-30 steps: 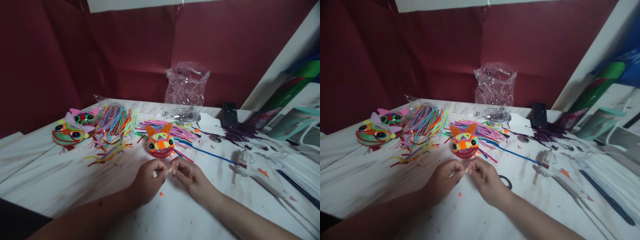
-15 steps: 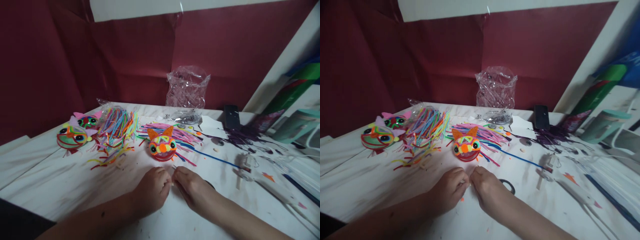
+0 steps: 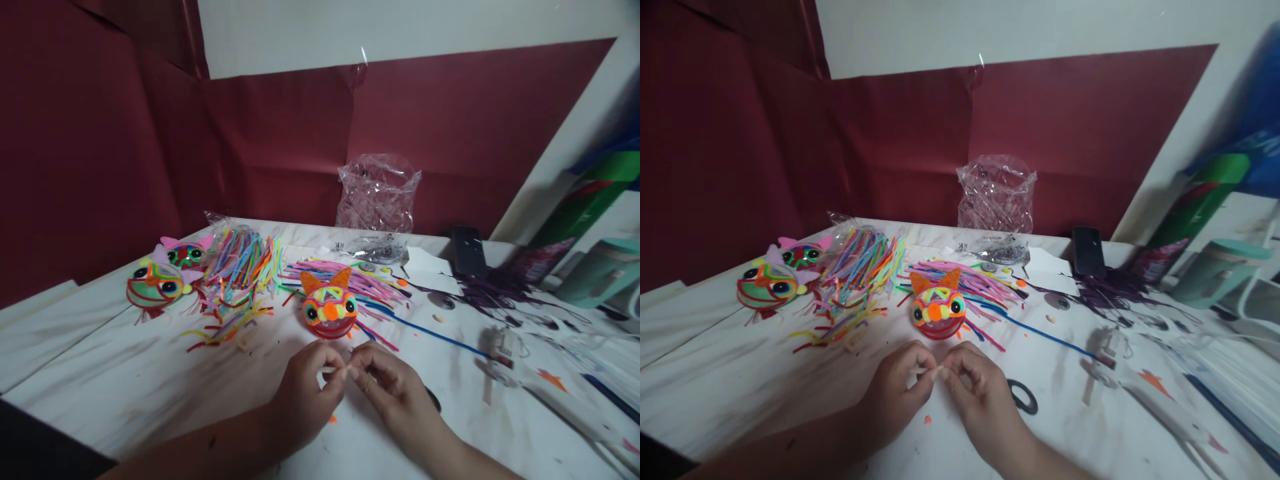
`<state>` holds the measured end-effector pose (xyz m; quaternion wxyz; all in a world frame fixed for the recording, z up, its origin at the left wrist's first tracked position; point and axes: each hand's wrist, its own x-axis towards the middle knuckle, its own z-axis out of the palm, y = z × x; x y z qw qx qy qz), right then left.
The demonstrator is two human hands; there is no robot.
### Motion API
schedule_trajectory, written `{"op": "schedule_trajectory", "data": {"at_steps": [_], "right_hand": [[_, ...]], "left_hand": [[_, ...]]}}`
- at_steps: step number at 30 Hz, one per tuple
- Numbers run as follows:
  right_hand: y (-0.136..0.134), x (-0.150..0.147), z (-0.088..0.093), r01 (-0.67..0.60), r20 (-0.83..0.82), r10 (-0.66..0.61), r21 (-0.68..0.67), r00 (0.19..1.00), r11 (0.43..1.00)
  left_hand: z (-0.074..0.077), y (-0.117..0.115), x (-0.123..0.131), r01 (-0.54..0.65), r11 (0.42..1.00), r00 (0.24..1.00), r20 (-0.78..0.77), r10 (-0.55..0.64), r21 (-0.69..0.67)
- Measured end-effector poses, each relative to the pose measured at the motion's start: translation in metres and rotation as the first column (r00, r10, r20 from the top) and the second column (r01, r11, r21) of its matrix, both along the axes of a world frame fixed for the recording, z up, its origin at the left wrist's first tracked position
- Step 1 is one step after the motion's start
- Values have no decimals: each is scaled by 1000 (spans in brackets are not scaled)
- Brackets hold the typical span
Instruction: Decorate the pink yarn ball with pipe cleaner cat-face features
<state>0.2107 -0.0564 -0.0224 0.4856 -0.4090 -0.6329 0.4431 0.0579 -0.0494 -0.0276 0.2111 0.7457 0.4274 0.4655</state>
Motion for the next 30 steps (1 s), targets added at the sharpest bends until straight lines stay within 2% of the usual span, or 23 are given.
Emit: {"op": "schedule_trajectory", "data": {"at_steps": [2, 5, 9, 13, 17, 22, 24, 27, 30], "right_hand": [[1, 2, 0, -13, -33, 11, -46, 999, 999], [4, 4, -4, -66, -142, 40, -185, 989, 980], [8, 7, -7, -89, -180, 50, -216, 982, 972], [11, 10, -3, -53, 18, 55, -70, 998, 996], [9, 13, 6, -81, 262, 49, 114, 964, 990], [4, 16, 9, -187, 443, 78, 207, 893, 960], [3, 15, 7, -188, 471, 65, 217, 880, 958], [5, 13, 2, -126, 371, 83, 93, 925, 988], [7, 8, -1, -110, 94, 126, -152, 988, 982]], "left_hand": [[3, 1, 0, 25, 994, 998, 54, -20, -104], [5, 4, -1, 74, 972, 992, 114, -50, -221], [1, 8, -4, 101, 970, 992, 98, -81, -220], [-2, 8, -6, 104, 991, 994, -19, -106, -88], [-1, 7, -7, 124, 992, 984, -129, -121, 17], [-4, 8, -7, 199, 974, 948, -271, -164, 106], [-5, 8, -7, 230, 962, 932, -317, -175, 146], [-4, 7, -7, 195, 970, 950, -275, -150, 146], [0, 4, -6, 81, 996, 991, -106, -77, 33]]}}
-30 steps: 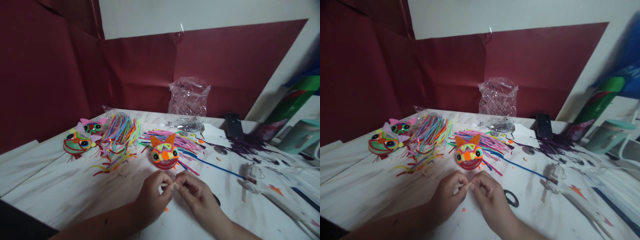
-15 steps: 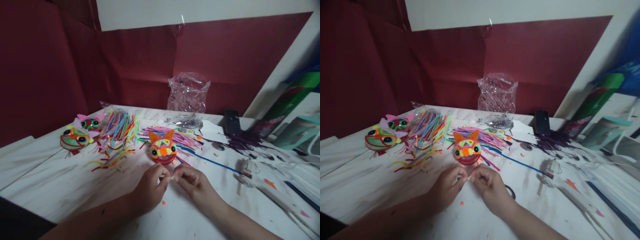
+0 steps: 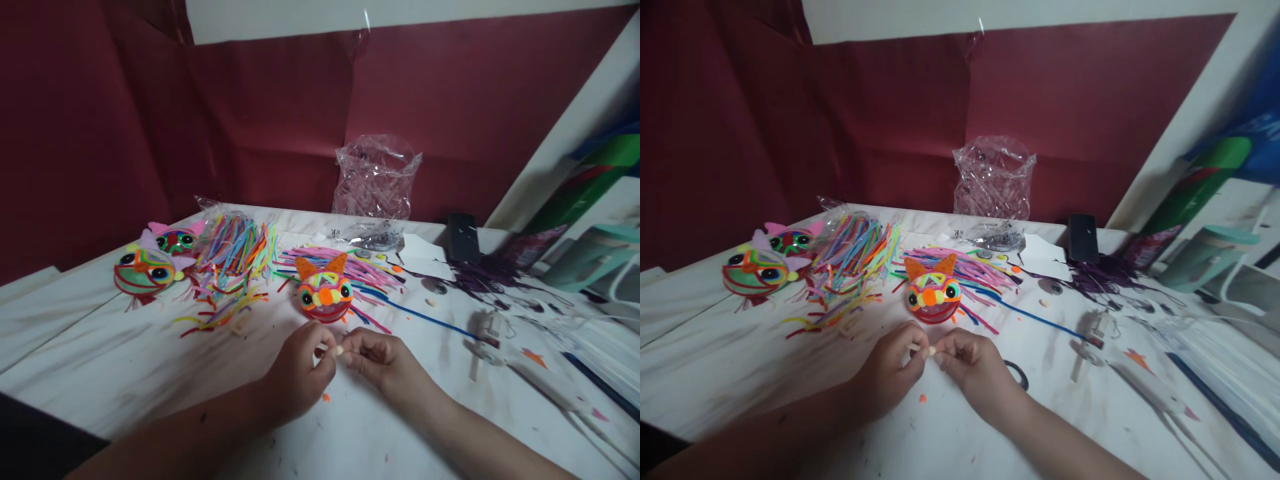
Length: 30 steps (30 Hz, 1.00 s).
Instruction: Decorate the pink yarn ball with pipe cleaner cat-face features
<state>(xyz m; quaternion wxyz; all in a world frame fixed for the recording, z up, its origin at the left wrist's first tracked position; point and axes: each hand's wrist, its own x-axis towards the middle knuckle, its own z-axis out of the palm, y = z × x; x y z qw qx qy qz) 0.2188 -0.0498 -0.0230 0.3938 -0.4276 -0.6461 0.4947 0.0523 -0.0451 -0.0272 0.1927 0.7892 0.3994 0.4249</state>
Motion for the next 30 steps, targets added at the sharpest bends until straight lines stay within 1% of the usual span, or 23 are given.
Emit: {"op": "schedule_trajectory", "data": {"at_steps": [1, 3, 5, 8, 10, 12, 16, 18, 20, 23, 26, 28, 30], "right_hand": [[0, -2, 0, 3, -79, -8, -69, 997, 998], [-1, -6, 0, 17, -186, -44, -147, 982, 989], [-3, -8, 0, 49, -237, -87, -162, 968, 986], [-6, -9, -2, 93, -239, -120, -121, 964, 988], [-6, -7, -4, 87, -210, -103, -84, 972, 993], [-4, -4, -5, 66, -160, -70, -31, 985, 997], [2, 4, -4, 51, -2, -51, 135, 999, 989], [3, 7, -1, 26, 89, -46, 211, 995, 977], [4, 10, 3, -27, 182, -23, 266, 983, 964], [3, 12, 9, -132, 308, 33, 307, 951, 942], [0, 12, 12, -215, 389, 75, 330, 918, 919], [-2, 12, 12, -228, 400, 82, 332, 913, 916], [-2, 10, 9, -175, 346, 69, 283, 936, 943]], "left_hand": [[1, -1, 1, -33, 998, 998, 49, 35, -47], [2, -3, 3, -75, 991, 990, 113, 88, -109], [1, -4, 5, -87, 989, 984, 145, 104, -122], [-2, -5, 6, -65, 995, 985, 155, 77, -81], [-2, -4, 6, -39, 997, 988, 146, 50, -73], [0, -1, 5, -8, 995, 991, 135, 22, -104], [4, 4, 0, 27, 986, 994, 104, -9, -167], [5, 6, -2, 36, 988, 996, 84, -24, -150], [5, 6, -3, 60, 993, 997, 54, -55, -105], [3, 6, -4, 117, 993, 992, -47, -117, -7], [2, 6, -4, 188, 978, 971, -167, -172, 87], [1, 6, -5, 218, 968, 960, -209, -189, 124], [1, 5, -5, 203, 971, 966, -190, -178, 123]]}}
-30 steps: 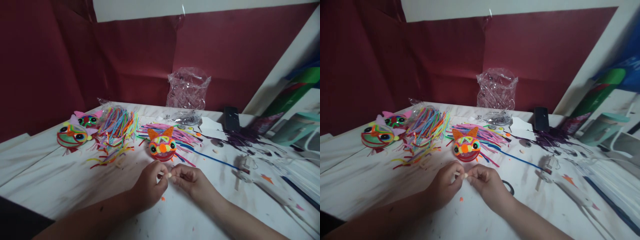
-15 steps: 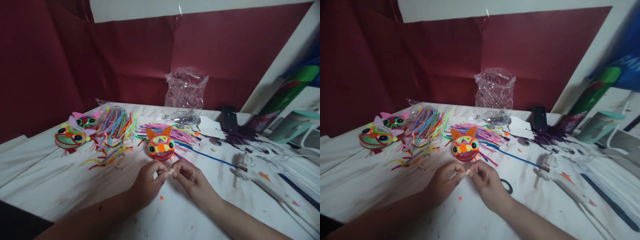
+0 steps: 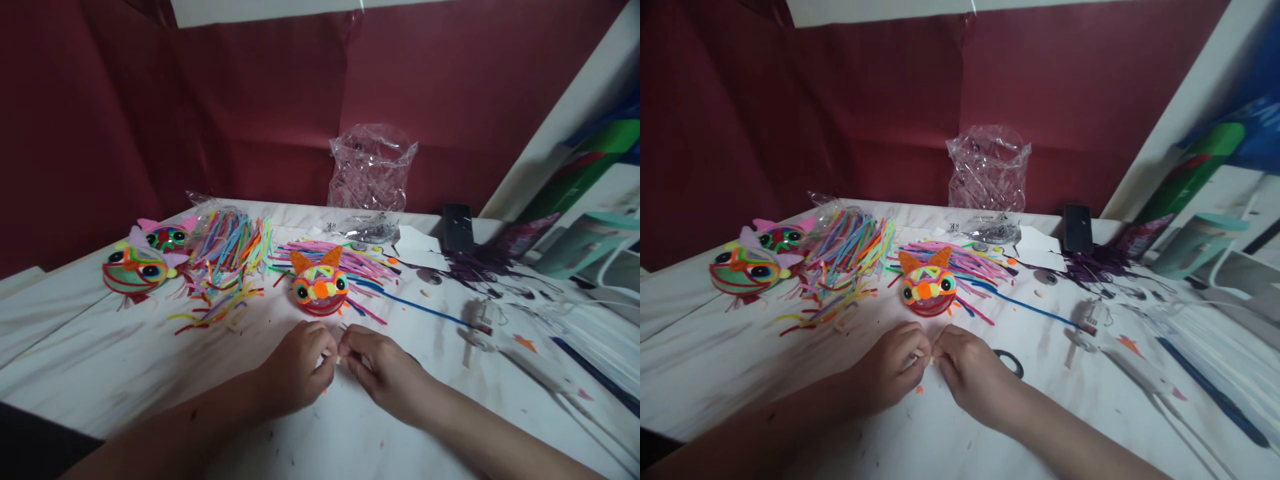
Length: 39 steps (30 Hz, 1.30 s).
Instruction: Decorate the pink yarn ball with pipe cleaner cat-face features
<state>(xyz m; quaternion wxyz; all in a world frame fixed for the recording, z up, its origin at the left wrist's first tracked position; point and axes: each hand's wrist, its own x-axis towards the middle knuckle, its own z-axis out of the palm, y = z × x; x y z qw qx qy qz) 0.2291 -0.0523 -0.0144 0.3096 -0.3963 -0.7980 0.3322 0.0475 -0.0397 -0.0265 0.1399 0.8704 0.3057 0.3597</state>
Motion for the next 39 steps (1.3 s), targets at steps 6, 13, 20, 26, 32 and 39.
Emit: {"op": "schedule_trajectory", "data": {"at_steps": [6, 13, 20, 26, 32, 39], "right_hand": [[1, -10, -7, -28, -384, -152, -425, 911, 905], [-3, -13, -3, 31, -443, -221, -397, 869, 917], [3, -4, -1, 107, -269, -143, -142, 953, 984], [-2, -1, 6, -29, 59, 16, 235, 998, 972], [-7, -5, -7, -66, 277, -65, 440, 959, 896], [2, -6, -3, 86, -227, -144, -248, 963, 965]], "left_hand": [[3, -4, 4, -108, 988, 970, 205, 129, -109], [7, -8, 4, -114, 973, 950, 264, 166, -202], [12, -1, 1, -98, 947, 970, 182, 159, -305], [4, -1, 0, -26, 999, 999, 31, 26, 26], [-5, -1, 0, 18, 982, 994, -110, 3, 187], [7, -5, 5, -165, 944, 957, 185, 224, -287]]}}
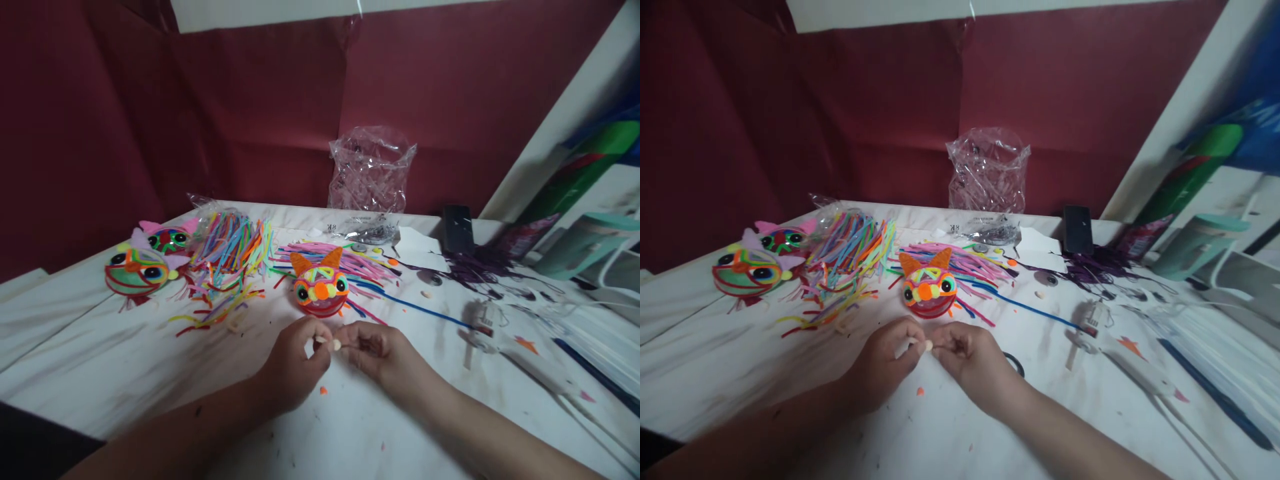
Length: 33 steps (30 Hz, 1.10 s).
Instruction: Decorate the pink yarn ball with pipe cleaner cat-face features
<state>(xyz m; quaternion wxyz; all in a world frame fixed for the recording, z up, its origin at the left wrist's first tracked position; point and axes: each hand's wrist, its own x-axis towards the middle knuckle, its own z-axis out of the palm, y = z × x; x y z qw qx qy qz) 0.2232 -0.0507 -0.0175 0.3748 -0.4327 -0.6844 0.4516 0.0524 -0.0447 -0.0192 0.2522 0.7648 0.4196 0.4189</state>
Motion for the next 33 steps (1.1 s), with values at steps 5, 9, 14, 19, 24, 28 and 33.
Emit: {"op": "schedule_trajectory", "data": {"at_steps": [5, 9, 14, 19, 24, 28, 33], "right_hand": [[-1, -8, 4, 62, -232, -105, -188, 967, 980], [-6, -14, 2, 95, -289, -144, -178, 947, 979], [-7, -13, -2, 114, -234, -138, -116, 962, 987], [-5, -8, -2, 104, -109, -103, 5, 989, 995], [-6, 0, 4, 47, 187, -86, 202, 979, 978], [-7, 2, 4, -72, 343, -64, 370, 937, 926], [-11, -1, -5, -266, 566, -187, 621, 803, 737]], "left_hand": [[8, -2, 1, -2, 978, 982, 186, 42, -209], [0, -4, 3, -6, 994, 979, 202, 27, -105], [-6, -4, 7, -10, 997, 982, 186, 25, -83], [-2, -1, 3, -21, 999, 990, 136, 25, -37], [2, 2, -2, 60, 995, 998, 27, -62, 76], [0, 4, -5, 138, 982, 984, -134, -121, 131], [-10, 4, -4, 213, 893, 941, -330, -78, 396]]}}
